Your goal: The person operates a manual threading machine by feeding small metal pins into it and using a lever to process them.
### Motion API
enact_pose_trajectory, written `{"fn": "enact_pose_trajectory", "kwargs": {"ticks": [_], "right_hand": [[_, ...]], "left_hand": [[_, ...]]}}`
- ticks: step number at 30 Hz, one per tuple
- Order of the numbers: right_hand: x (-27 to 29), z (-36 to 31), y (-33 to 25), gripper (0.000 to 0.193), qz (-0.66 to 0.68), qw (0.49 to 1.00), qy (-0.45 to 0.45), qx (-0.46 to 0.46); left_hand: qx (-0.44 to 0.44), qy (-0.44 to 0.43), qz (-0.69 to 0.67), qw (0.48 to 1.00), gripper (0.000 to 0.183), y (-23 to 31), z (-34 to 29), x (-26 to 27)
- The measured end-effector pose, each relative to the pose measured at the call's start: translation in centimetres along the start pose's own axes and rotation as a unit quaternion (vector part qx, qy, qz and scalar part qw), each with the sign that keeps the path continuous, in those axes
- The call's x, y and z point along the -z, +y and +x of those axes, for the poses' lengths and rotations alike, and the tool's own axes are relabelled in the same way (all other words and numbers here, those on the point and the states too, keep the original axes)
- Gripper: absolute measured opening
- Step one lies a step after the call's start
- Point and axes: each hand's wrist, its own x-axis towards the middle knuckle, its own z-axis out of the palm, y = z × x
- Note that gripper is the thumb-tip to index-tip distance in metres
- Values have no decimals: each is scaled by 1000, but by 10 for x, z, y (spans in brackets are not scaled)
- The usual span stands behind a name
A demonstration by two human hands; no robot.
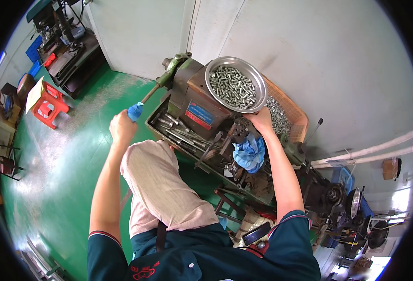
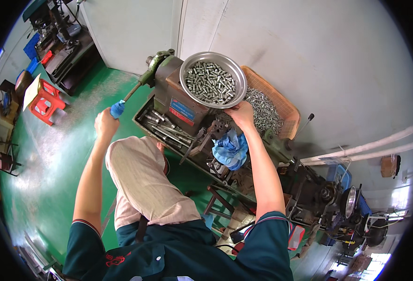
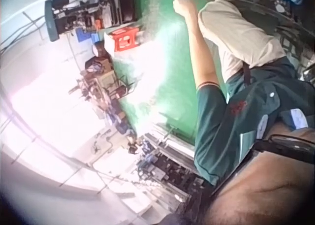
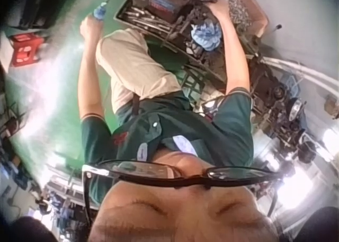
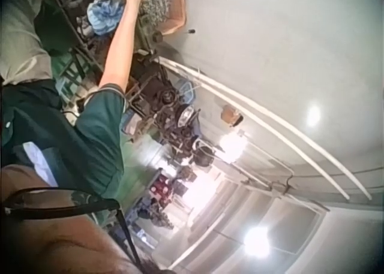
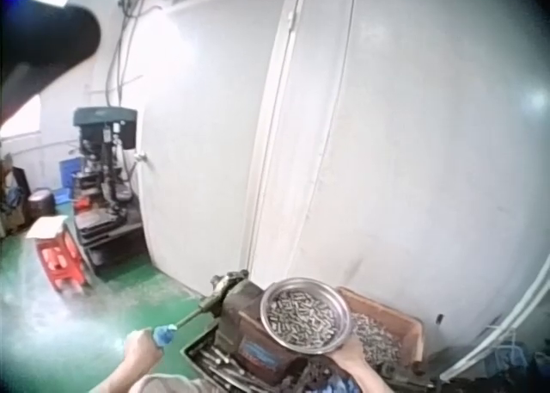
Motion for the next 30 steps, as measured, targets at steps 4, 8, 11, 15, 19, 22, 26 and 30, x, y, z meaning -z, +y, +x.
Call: {"fn": "enact_pose_trajectory", "kwargs": {"ticks": [4, 8, 11, 15, 19, 22, 26, 30], "right_hand": [[1, 5, 10, 22, 24, 999, -12, 28], [39, 19, 14, 15, -213, 975, 6, 58], [88, 31, 43, 13, -327, 941, 67, 61], [147, 16, 73, 21, -502, 847, 149, -87], [205, -33, 125, 32, -539, 809, 180, -150], [224, -87, 154, 39, -500, 822, 247, -111], [217, -154, 146, 42, -536, 790, 274, -117], [215, -182, 126, 48, -570, 781, 216, -137]], "left_hand": [[-12, 3, 30, 999, 19, -23, 34, 6], [-5, -21, 50, 998, 19, -34, 52, 6], [-5, -16, 37, 999, 19, -30, 51, 6], [-4, -15, 41, 999, 19, -32, 51, 6], [-2, -18, 32, 999, 20, -31, 51, 7], [-4, -18, 24, 1000, 20, -30, 50, 7], [-16, -11, 30, 999, 20, -32, 50, 8], [-17, -17, 33, 999, 20, -32, 51, 8]]}}
